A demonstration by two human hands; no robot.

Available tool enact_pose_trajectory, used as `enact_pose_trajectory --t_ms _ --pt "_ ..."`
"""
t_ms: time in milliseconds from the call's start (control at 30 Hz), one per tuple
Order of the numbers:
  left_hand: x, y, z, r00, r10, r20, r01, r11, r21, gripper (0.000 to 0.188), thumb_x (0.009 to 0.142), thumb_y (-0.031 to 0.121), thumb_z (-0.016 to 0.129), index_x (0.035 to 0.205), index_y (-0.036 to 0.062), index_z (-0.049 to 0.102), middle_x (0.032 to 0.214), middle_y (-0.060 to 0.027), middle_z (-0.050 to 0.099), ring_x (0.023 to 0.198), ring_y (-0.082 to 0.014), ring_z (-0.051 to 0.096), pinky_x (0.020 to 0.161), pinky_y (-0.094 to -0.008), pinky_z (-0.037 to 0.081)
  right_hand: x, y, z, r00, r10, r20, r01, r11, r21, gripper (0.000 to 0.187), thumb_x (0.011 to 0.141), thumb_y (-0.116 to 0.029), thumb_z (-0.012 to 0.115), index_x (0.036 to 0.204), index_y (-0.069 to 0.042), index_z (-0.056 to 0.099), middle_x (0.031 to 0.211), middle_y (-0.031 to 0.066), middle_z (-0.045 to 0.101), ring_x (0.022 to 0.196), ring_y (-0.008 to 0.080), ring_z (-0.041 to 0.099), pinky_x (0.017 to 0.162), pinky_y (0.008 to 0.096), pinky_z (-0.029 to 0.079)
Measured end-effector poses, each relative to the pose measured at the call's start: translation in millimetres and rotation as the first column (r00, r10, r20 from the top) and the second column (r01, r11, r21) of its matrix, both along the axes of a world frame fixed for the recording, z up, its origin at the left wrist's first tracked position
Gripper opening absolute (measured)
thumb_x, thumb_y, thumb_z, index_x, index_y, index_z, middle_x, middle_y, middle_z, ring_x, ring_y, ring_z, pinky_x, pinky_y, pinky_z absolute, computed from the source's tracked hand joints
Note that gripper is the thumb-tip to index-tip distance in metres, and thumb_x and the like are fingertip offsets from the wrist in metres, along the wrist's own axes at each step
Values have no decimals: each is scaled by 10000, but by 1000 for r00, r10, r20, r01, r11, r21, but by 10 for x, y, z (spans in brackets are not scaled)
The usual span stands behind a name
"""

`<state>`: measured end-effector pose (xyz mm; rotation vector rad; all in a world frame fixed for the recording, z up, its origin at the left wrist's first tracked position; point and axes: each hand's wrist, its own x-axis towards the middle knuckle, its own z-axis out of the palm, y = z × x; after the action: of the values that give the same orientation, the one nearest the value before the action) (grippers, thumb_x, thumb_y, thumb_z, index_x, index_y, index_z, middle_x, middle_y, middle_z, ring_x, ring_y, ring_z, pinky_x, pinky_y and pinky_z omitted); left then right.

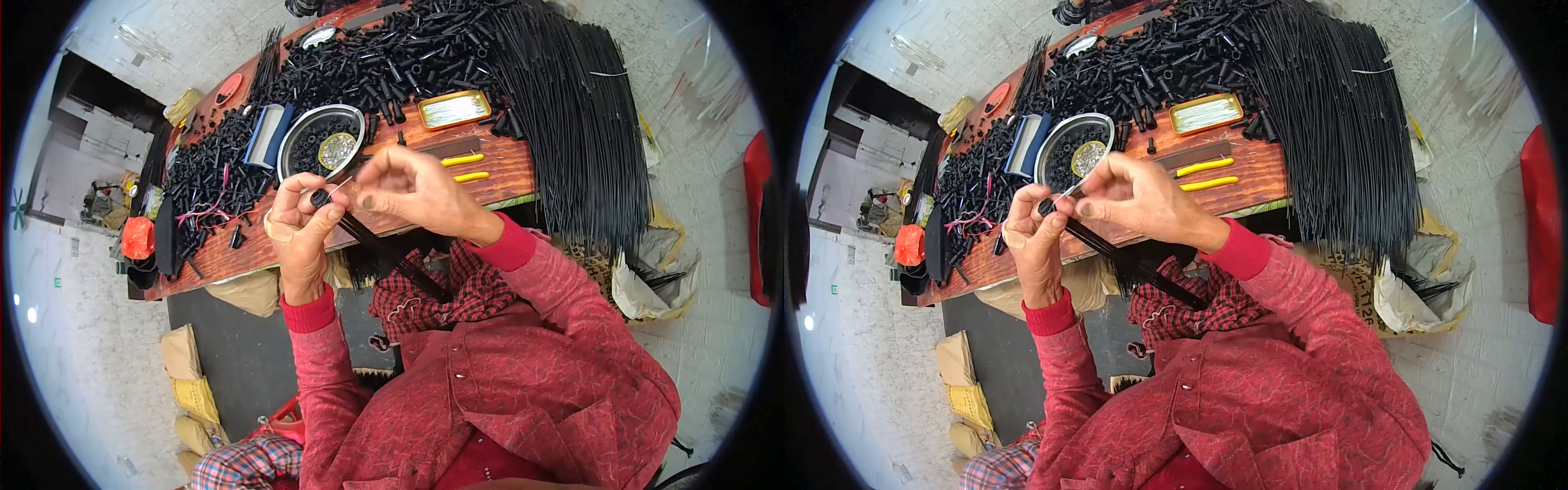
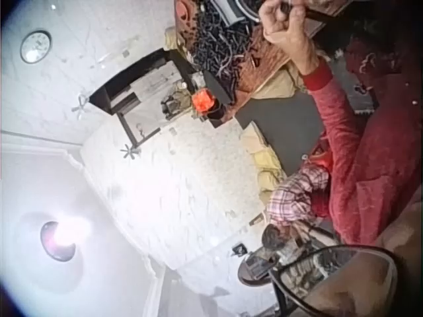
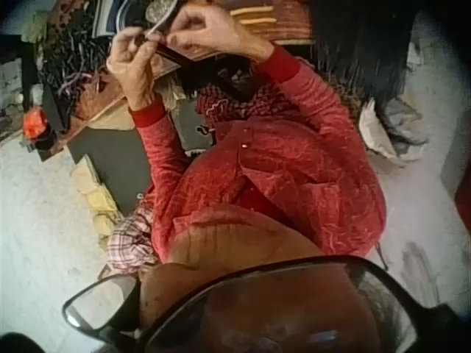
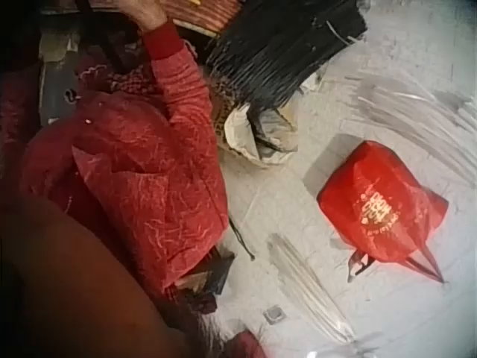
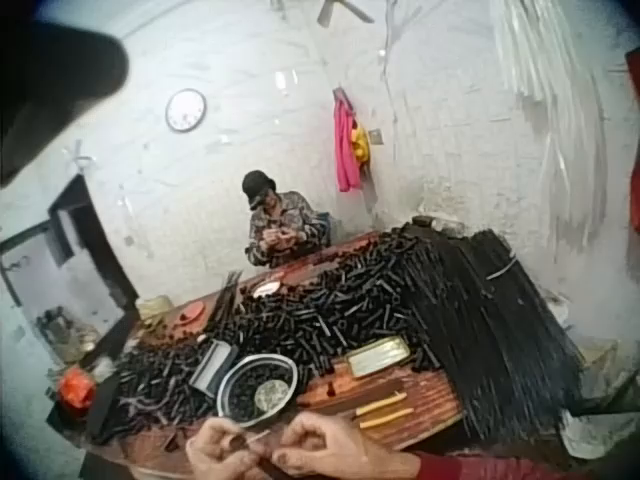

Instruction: The recorder is trimming and sorting black wire bundles at a manufacturing workbench using wire cutters.

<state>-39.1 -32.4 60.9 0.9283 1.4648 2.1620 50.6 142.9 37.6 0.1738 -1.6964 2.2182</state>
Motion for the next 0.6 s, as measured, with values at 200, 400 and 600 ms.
enact_pose_trajectory --t_ms 200,400,600 --pt "156 81 96 995 56 -79 -60 996 -58 429 866 -72 675 1242 0 483 1008 -106 690 921 -128 654 805 -230 527 52 -5 411 907 -311 -282 419 712 564 272 831 -212 782 934 0 647 851 65 651 752 137 668 662 273 540" --pt "230 20 163 988 125 -87 -133 986 -100 452 879 -39 675 1281 -2 471 1006 -111 697 922 -126 649 804 -237 521 80 -169 420 836 -398 -377 547 551 630 227 805 -189 785 785 -18 637 702 86 631 602 194 642 540 308 505" --pt "451 413 240 930 245 -273 -321 904 -283 488 775 -58 704 1243 0 578 875 -3 649 747 -48 556 619 -166 406 277 164 368 818 -435 -377 573 549 609 215 822 -239 687 733 -53 627 690 114 599 652 307 624 558 419 466"
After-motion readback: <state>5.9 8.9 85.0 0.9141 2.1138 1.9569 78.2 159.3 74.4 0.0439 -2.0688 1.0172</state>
